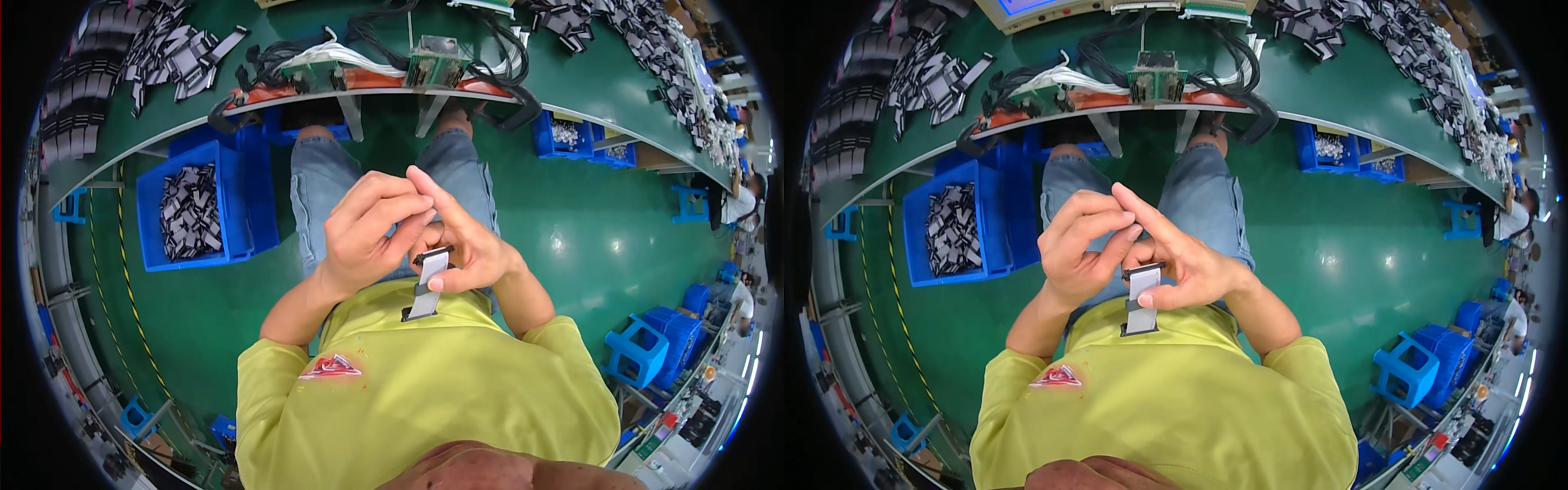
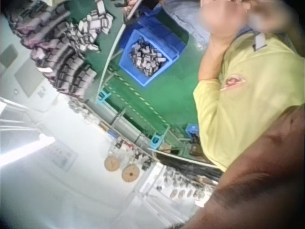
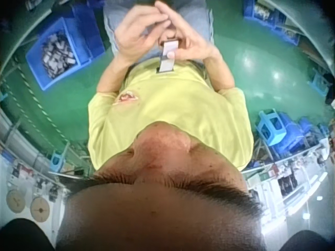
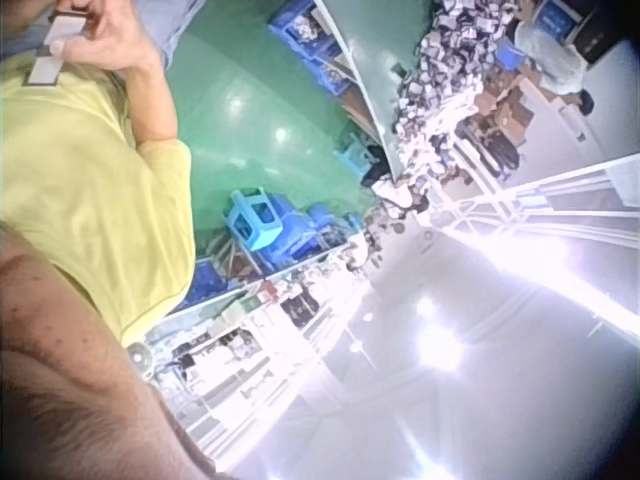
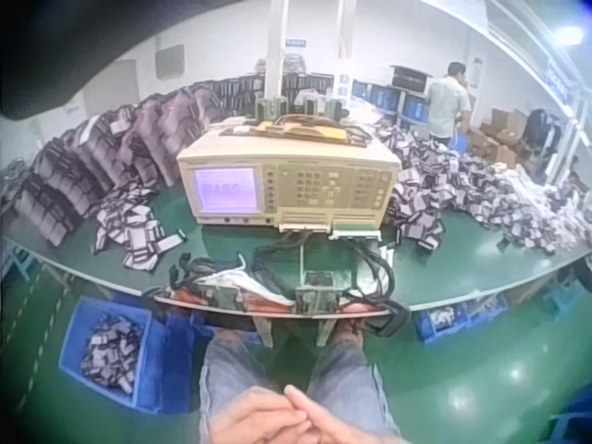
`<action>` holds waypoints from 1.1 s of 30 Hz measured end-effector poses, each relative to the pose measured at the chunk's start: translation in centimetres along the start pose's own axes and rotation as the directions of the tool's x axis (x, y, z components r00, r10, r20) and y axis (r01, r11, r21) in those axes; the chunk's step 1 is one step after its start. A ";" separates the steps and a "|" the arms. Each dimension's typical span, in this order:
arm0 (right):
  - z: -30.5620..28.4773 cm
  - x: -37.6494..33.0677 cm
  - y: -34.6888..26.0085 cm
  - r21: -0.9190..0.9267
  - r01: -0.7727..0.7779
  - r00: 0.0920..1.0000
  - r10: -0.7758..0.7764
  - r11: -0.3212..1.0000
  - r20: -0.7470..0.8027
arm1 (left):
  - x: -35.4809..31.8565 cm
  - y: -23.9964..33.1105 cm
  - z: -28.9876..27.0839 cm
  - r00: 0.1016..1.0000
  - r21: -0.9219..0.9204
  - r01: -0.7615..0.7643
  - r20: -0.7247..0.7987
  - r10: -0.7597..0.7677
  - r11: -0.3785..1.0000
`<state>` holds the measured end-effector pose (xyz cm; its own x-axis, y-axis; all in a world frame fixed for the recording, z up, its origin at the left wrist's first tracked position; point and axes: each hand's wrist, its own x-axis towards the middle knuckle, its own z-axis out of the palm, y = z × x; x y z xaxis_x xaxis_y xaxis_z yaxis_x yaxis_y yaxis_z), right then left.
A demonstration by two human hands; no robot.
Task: The recorder is testing electronic ribbon cables using a specialized testing device on a factory assembly line.
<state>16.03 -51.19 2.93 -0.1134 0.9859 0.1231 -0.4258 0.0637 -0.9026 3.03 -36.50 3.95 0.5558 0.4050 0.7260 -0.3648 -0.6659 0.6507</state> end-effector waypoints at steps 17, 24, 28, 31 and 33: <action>0.3 -1.0 -0.4 0.075 -0.122 0.992 0.118 0.990 0.051 | 0.2 -1.4 -0.2 0.970 0.110 -0.176 0.190 0.153 0.978; -0.2 -1.1 0.0 0.124 -0.156 0.987 0.150 0.980 0.061 | 0.0 -2.0 -0.1 0.967 0.113 -0.165 0.213 0.138 0.980; -0.2 -0.9 0.1 0.139 -0.165 0.985 0.157 0.976 0.067 | -0.2 -2.3 -0.1 0.971 0.085 -0.170 0.186 0.152 0.982; -0.2 -0.8 0.2 0.133 -0.144 0.988 0.136 0.981 0.067 | -0.4 -2.2 -0.1 0.972 0.078 -0.165 0.180 0.149 0.983; -0.3 -0.8 0.2 0.081 -0.134 0.990 0.129 0.988 0.061 | -0.5 -2.1 0.0 0.978 0.057 -0.148 0.157 0.137 0.987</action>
<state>16.30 -51.91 2.58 -0.2217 0.9747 0.0302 -0.4777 -0.0815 -0.8747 3.52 -35.28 2.25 0.6111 0.2062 0.7642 -0.3998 -0.7529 0.5228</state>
